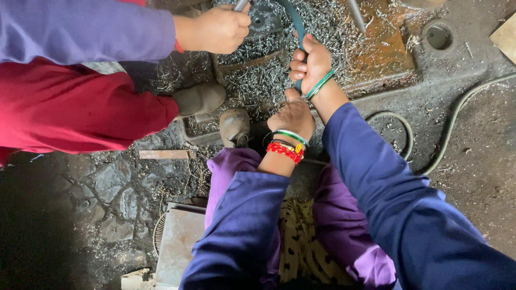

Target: The person uses a drill press to bore holes into metal pieces, holding a coolant hose with one hand and manipulating the drill handle with the other, while metal shavings accumulate on the table.

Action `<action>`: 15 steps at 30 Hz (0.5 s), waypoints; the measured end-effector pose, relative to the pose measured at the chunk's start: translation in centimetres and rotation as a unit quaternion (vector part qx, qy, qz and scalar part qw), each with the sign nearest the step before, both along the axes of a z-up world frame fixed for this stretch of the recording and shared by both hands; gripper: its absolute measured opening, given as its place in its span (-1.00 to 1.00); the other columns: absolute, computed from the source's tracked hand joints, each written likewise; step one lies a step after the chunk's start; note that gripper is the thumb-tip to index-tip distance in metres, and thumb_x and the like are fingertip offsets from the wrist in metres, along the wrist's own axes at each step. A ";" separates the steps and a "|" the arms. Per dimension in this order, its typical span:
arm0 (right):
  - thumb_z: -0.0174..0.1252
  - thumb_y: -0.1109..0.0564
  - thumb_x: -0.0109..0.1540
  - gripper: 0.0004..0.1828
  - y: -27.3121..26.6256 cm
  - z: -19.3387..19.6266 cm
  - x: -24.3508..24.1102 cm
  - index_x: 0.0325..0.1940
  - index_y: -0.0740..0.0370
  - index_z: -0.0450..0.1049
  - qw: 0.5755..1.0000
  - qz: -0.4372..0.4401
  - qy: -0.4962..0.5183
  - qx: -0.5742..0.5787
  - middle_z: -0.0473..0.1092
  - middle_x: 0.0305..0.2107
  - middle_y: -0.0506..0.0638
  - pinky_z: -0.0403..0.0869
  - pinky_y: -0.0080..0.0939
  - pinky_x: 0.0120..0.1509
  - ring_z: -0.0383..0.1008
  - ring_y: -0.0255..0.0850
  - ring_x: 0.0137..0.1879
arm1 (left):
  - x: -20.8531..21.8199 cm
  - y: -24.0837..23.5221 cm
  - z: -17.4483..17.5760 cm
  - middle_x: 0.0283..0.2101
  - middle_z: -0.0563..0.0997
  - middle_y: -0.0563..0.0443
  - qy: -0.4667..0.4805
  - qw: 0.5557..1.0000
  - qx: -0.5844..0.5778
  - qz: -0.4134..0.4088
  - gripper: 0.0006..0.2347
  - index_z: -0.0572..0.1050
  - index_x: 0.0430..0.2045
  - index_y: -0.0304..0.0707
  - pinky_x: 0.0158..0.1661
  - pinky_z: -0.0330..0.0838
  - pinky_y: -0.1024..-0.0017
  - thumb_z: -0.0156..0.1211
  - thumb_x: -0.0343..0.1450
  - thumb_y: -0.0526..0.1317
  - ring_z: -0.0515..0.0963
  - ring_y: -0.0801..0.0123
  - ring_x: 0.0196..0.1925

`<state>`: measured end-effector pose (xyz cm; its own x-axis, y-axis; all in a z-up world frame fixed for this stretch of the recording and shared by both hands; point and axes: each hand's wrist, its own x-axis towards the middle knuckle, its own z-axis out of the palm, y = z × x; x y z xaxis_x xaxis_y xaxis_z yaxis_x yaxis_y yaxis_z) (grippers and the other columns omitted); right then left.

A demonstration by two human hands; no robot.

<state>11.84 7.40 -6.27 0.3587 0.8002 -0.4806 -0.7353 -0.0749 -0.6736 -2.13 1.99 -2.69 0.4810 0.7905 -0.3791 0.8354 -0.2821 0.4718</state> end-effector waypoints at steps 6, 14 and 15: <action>-0.12 -0.09 0.45 -0.72 0.0 0.1 -0.2 0.18 -0.05 0.36 1.000 0.000 -0.002 0.005 0.17 -0.58 -0.18 0.08 -0.31 -0.55 0.03 -0.39 -0.59 | -0.1 0.0 0.2 -0.18 0.69 -0.26 -0.002 1.000 -0.004 -0.002 -0.61 0.15 0.02 -0.43 -0.16 0.57 0.14 0.08 0.39 -0.22 0.72 0.00 -0.12; -0.10 -0.08 0.47 -0.76 0.1 0.1 -0.3 0.15 -0.03 0.34 1.000 0.014 -0.001 0.008 0.18 -0.57 -0.17 0.06 -0.31 -0.56 0.03 -0.39 -0.59 | -0.2 0.0 0.3 -0.19 0.69 -0.27 -0.002 1.000 -0.005 -0.005 -0.59 0.13 0.03 -0.42 -0.15 0.58 0.13 0.10 0.39 -0.21 0.73 -0.01 -0.13; -0.10 -0.07 0.48 -0.78 0.2 0.1 -0.5 0.14 -0.03 0.32 1.000 0.021 0.000 0.008 0.18 -0.56 -0.16 0.05 -0.31 -0.56 0.04 -0.39 -0.59 | -0.3 0.1 0.3 -0.18 0.69 -0.27 0.008 1.000 -0.020 -0.003 -0.58 0.11 0.03 -0.43 -0.14 0.57 0.12 0.10 0.39 -0.20 0.73 -0.01 -0.13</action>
<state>11.36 7.56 -6.17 0.3244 0.8218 -0.4684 -0.7319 -0.0956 -0.6747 -2.39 2.05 -2.40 0.4793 0.7715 -0.4184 0.8410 -0.2674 0.4703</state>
